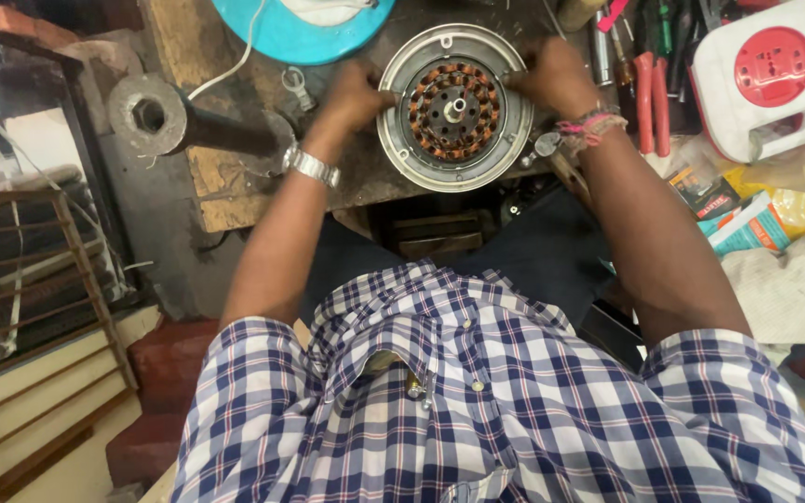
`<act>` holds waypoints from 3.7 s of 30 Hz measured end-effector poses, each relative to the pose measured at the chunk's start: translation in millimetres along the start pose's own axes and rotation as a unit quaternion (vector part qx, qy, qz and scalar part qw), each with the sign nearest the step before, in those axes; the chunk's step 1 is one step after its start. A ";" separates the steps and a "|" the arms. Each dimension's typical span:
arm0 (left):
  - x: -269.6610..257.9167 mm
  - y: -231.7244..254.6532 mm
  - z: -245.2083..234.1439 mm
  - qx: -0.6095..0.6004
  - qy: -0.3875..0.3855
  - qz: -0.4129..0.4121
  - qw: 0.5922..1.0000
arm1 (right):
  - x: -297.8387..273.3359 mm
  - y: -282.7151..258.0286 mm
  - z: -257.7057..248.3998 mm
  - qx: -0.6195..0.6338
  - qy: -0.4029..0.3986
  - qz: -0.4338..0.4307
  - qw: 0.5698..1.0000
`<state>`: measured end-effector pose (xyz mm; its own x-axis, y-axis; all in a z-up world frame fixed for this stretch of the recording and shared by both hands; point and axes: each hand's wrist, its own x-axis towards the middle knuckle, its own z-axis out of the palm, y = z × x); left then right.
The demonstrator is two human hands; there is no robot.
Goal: The person works on a disassembled electrical motor stator on a cluttered workbench. They use a hammer to tap the copper windings, then wipe the stator with a cloth, and continue adjusting the windings by hand.
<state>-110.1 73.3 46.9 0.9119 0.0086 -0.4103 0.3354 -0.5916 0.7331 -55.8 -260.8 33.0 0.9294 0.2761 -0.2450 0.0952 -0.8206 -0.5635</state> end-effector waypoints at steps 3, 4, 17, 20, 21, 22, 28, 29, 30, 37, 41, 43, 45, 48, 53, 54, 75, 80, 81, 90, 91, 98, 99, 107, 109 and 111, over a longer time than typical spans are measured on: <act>-12.3 -2.8 7.7 0.038 0.031 0.008 0.999 | -5.5 2.7 2.4 0.028 0.012 0.003 1.000; -13.4 -2.3 9.1 0.028 0.035 0.011 0.999 | -6.6 3.0 2.7 0.027 0.014 0.009 1.000; -28.4 -12.4 30.6 0.030 0.130 0.043 0.990 | -57.7 -10.0 -1.1 0.036 0.099 -0.059 0.993; -24.5 -12.9 35.3 0.025 0.124 0.048 0.991 | -66.2 -9.3 10.7 0.034 0.104 -0.025 0.994; -24.0 -13.3 36.4 0.015 0.134 0.075 0.988 | -66.2 -8.9 14.3 0.022 0.127 -0.057 0.990; -22.8 -12.7 37.4 0.019 0.136 0.080 0.987 | -65.7 -8.1 16.5 0.010 0.151 -0.088 0.985; -19.6 -11.7 27.2 -0.044 0.156 0.110 0.981 | -86.3 -11.7 13.8 -0.002 0.194 -0.139 0.971; -18.5 -12.7 22.5 -0.118 0.117 0.062 0.984 | -98.6 -12.5 11.4 0.010 0.192 -0.127 0.973; -16.9 -13.8 17.6 -0.189 0.076 0.014 0.979 | -110.7 -14.1 9.5 0.015 0.204 -0.127 0.971; -7.2 -40.9 17.3 -0.556 0.041 0.070 0.827 | -186.5 -26.6 9.5 -0.047 0.262 -0.122 0.956; -15.2 -47.0 35.7 -0.405 0.129 0.105 0.899 | -212.4 -31.2 16.7 -0.032 0.247 -0.099 0.964; -30.1 -41.9 36.9 -0.325 0.152 0.053 0.932 | -219.3 -32.0 18.6 -0.033 0.257 -0.101 0.961; -61.2 -33.7 39.3 -0.347 0.123 -0.065 0.928 | -223.0 -34.6 19.0 -0.043 0.274 -0.105 0.955; -108.7 -16.2 45.0 -0.072 0.238 0.074 0.966 | -223.1 -48.8 23.7 -0.064 0.277 -0.155 0.946; -123.7 1.9 28.3 0.316 0.171 0.472 0.805 | -202.6 -94.1 46.9 -0.106 0.186 -0.314 0.925; -119.2 4.2 23.5 0.348 0.150 0.500 0.779 | -193.5 -101.7 50.3 -0.125 0.181 -0.323 0.921; -91.4 18.9 40.0 0.452 -0.043 0.580 0.676 | -145.6 -105.2 49.6 -0.409 0.052 -0.403 0.817; -87.9 21.4 40.3 0.460 -0.075 0.570 0.677 | -140.9 -104.2 46.8 -0.375 0.016 -0.411 0.831; -87.7 22.8 39.1 0.467 -0.079 0.567 0.674 | -139.8 -104.7 45.5 -0.372 0.014 -0.410 0.832; -93.2 28.9 44.5 0.424 -0.062 0.573 0.699 | -144.4 -101.4 27.9 -0.391 0.036 -0.426 0.815; -93.8 27.1 48.9 0.411 -0.058 0.572 0.708 | -144.6 -98.9 24.6 -0.401 0.037 -0.430 0.808; -100.4 44.1 94.0 0.334 0.020 0.490 0.805 | -140.2 -67.2 -17.9 -0.308 0.025 -0.419 0.854; -102.4 51.2 101.7 0.324 0.056 0.467 0.821 | -140.6 -59.7 -24.2 -0.272 0.088 -0.416 0.863; -117.0 91.1 107.4 0.030 0.210 0.475 0.854 | -129.3 -0.3 -19.4 0.077 0.254 -0.089 0.960; -108.4 88.0 80.0 -0.025 0.262 0.433 0.862 | -106.7 6.8 -21.4 0.130 0.215 -0.063 0.966; -83.0 81.5 49.9 -0.051 0.289 0.379 0.878 | -77.2 10.8 -24.6 0.094 0.170 -0.047 0.980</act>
<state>-170.2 -15.9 113.6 0.8397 0.0695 0.5385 -0.4268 -0.5285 0.7338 -117.7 -303.2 65.2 0.9878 0.1374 0.0732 0.1481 -0.6838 -0.7145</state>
